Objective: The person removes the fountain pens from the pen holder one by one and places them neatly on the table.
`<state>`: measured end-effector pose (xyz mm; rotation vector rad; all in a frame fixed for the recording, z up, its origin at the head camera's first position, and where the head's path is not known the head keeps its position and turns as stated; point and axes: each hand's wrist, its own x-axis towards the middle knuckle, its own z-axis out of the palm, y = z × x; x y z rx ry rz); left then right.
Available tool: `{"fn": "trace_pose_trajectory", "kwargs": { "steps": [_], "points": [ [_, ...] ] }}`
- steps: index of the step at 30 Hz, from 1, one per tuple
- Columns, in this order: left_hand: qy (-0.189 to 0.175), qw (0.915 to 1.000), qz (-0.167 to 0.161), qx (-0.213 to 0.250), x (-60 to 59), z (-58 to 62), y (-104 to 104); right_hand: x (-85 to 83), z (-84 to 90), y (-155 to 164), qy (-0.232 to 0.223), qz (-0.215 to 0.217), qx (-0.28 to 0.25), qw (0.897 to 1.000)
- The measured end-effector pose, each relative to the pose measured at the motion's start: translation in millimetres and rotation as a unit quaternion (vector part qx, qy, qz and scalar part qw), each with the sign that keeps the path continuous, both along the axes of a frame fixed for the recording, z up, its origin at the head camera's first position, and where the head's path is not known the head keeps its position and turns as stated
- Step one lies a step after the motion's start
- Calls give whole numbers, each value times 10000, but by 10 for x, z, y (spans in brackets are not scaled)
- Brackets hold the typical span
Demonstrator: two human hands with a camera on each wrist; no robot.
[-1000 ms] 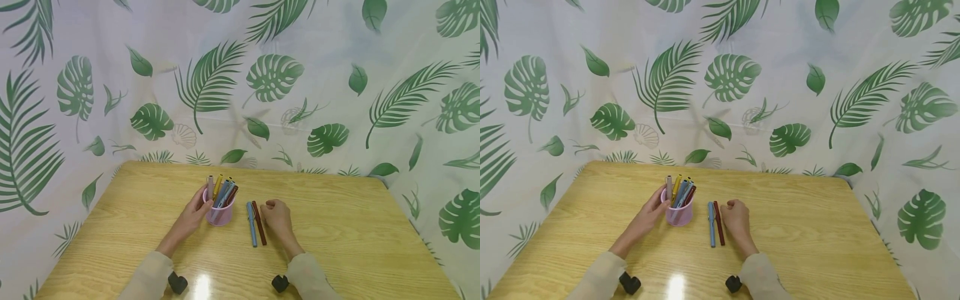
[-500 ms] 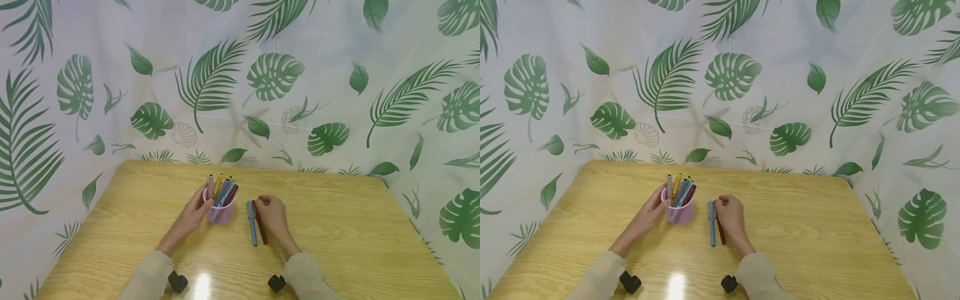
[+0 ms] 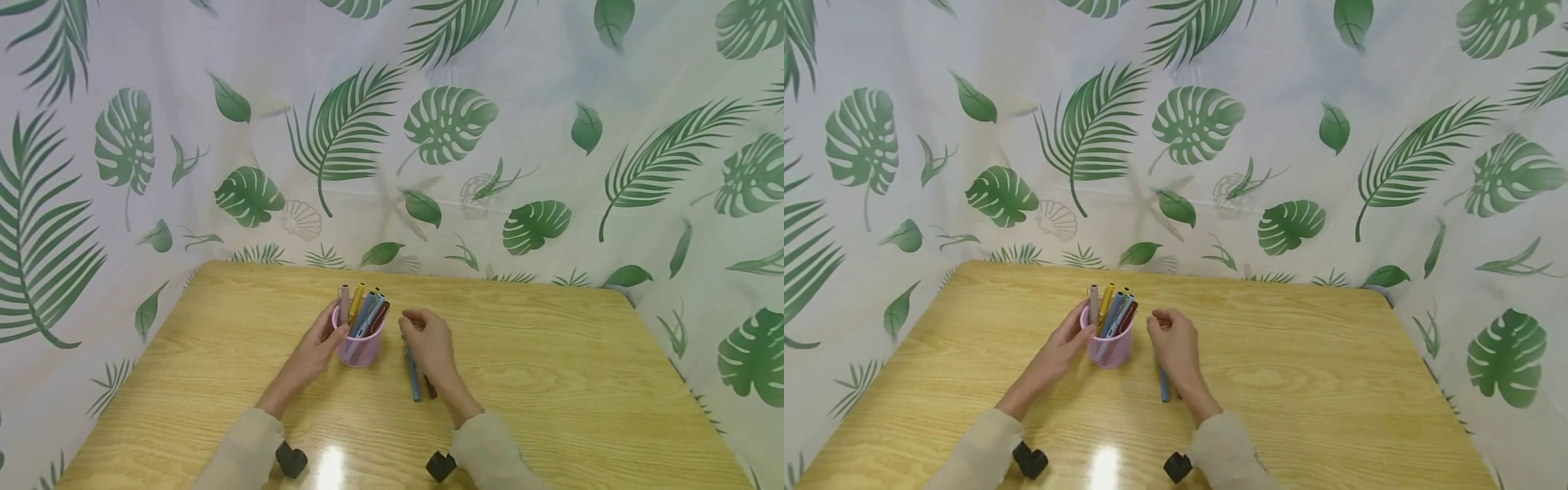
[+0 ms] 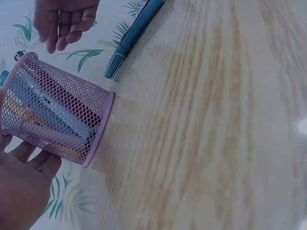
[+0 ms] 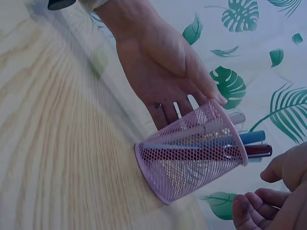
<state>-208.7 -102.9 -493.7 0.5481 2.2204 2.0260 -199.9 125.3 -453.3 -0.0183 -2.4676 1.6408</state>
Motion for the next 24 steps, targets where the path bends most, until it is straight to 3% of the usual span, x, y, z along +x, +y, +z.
{"fn": "trace_pose_trajectory", "kwargs": {
  "steps": [10,24],
  "points": [
    [19,9999,-35,106,-18,-2,-2,-2,21,-213,270,61,-270,9993],
    [-130,9999,42,-71,-1,-2,-11,-34,-46,-413,558,-428,-390,9968]
  ]
}}
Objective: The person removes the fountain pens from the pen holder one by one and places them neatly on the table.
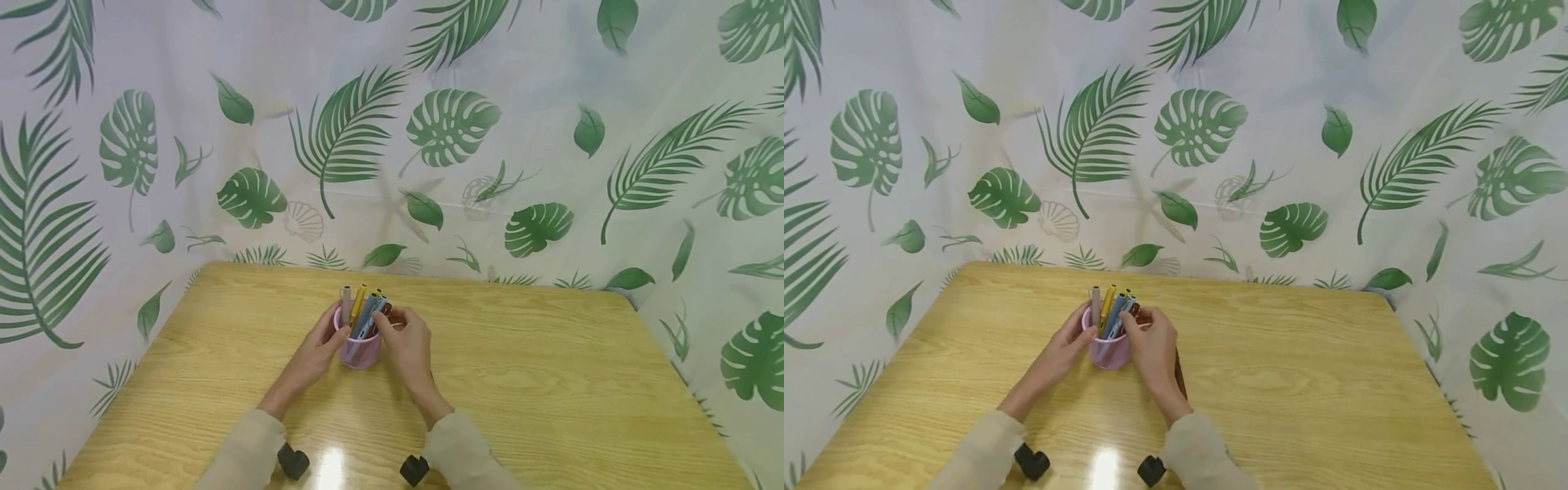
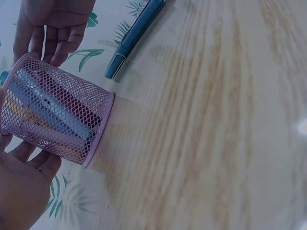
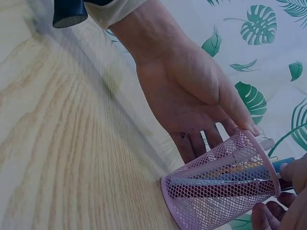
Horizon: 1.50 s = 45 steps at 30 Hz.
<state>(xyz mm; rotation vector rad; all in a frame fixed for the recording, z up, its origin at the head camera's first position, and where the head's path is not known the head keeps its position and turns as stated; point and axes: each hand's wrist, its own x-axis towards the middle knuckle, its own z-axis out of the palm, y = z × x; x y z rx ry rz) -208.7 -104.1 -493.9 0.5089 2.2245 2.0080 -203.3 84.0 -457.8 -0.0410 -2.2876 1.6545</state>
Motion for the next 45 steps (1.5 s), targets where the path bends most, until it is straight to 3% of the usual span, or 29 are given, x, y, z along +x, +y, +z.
{"fn": "trace_pose_trajectory", "kwargs": {
  "steps": [13,20,27,32,45],
  "points": [
    [-7,10000,25,-30,-4,-5,11,-3,42,-55,321,-364,-196,9986],
    [77,9999,61,100,-11,-7,11,0,147,-13,717,-198,-966,9925],
    [99,9997,17,232,-10,-15,22,-9,265,86,867,218,-2033,9750],
    [126,9996,-24,252,-7,-12,22,15,362,211,951,390,-2318,9673],
    [116,9996,-10,249,0,-3,29,21,584,829,1005,300,-2780,9549]
  ]
}}
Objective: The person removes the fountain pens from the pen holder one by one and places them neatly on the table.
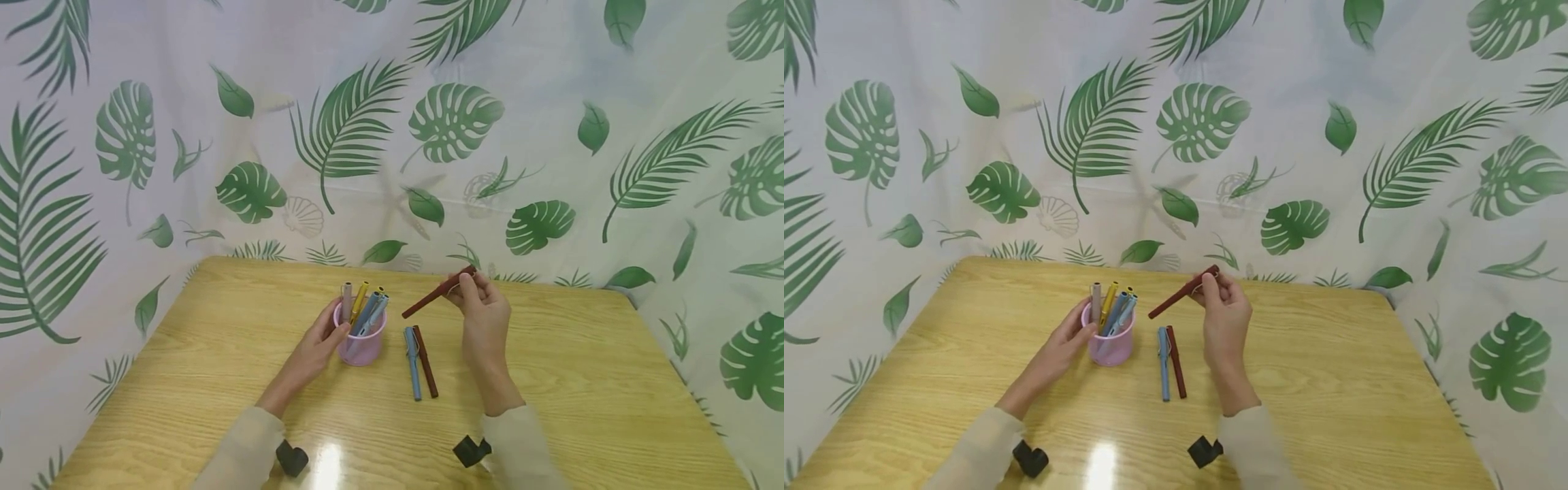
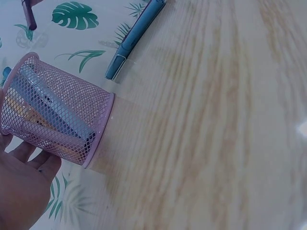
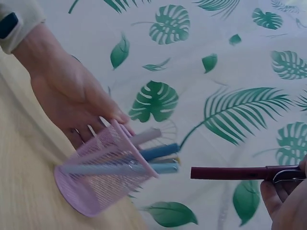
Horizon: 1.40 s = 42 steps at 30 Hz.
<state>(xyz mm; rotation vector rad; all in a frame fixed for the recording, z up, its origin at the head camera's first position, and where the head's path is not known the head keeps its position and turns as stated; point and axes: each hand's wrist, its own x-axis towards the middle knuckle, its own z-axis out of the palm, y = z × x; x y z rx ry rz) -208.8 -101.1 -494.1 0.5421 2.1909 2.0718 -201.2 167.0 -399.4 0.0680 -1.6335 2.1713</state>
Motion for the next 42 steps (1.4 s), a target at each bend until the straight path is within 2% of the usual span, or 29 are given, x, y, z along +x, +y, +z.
{"fn": "trace_pose_trajectory", "kwargs": {
  "steps": [5,10,20,33,42],
  "points": [
    [14,10000,-32,-27,-9,-1,3,28,102,273,-57,-164,37,9998],
    [-11,10000,-18,-32,-6,-2,2,49,154,527,-255,-340,-158,9990],
    [-159,9998,20,-98,18,4,-17,99,92,933,-628,-442,-99,9970],
    [26,10000,-25,-18,1,21,0,165,23,1119,-884,-287,518,9943],
    [-53,9999,46,-153,16,13,-2,182,-37,1175,-1046,-168,736,9916]
  ]
}}
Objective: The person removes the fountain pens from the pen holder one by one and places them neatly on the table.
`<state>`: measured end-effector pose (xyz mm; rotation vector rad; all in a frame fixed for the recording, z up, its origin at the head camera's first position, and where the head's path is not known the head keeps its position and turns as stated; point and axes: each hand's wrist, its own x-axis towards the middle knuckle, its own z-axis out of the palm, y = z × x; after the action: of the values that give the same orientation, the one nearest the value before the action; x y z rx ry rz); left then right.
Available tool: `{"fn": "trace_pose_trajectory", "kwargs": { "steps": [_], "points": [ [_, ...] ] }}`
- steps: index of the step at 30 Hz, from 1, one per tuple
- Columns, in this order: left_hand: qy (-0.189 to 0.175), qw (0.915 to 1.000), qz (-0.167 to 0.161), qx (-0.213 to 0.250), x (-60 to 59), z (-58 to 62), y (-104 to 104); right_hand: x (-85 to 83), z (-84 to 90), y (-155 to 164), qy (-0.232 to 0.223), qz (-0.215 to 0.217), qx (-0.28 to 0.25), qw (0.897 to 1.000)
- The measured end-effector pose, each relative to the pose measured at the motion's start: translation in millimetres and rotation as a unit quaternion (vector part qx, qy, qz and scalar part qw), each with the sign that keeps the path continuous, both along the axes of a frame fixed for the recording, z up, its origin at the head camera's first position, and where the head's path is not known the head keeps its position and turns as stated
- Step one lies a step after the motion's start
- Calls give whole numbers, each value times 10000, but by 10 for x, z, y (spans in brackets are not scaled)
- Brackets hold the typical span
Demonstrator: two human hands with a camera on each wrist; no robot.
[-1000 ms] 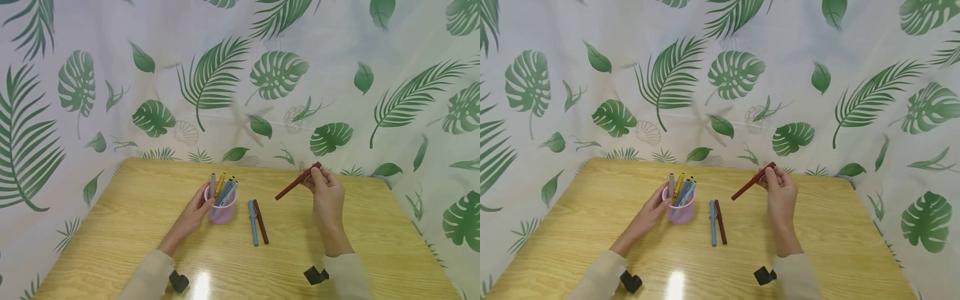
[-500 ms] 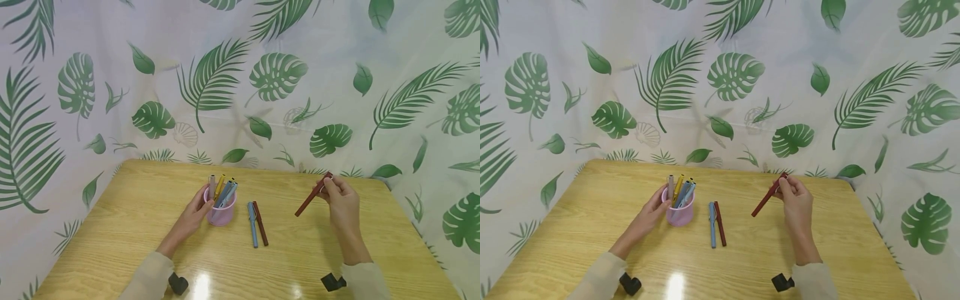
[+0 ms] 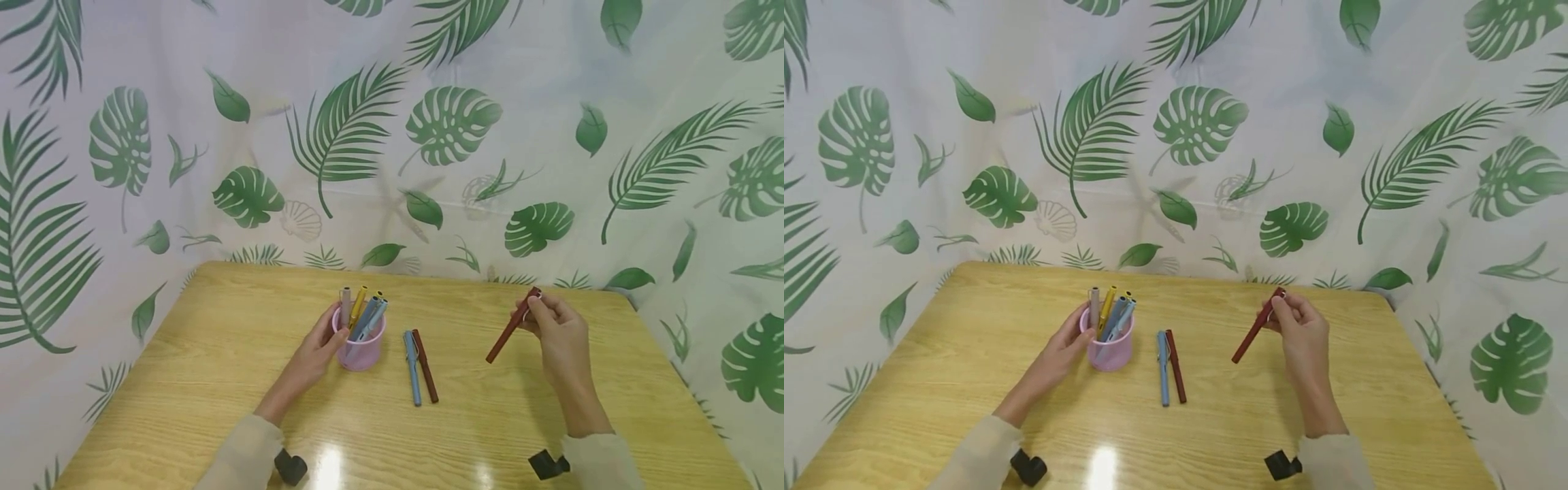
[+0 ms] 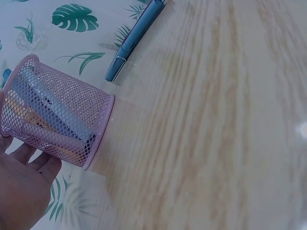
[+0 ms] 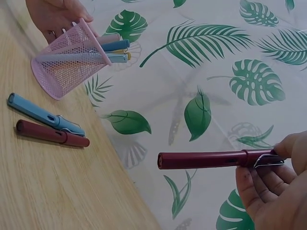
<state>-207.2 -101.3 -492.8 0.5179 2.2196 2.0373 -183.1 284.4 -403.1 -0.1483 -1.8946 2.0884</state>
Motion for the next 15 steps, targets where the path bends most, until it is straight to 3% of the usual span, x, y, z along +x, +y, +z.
{"fn": "trace_pose_trajectory", "kwargs": {
  "steps": [15],
  "points": [
    [-99,9999,-49,114,-8,-35,-26,-2,-168,128,-285,370,442,9979]
  ]
}}
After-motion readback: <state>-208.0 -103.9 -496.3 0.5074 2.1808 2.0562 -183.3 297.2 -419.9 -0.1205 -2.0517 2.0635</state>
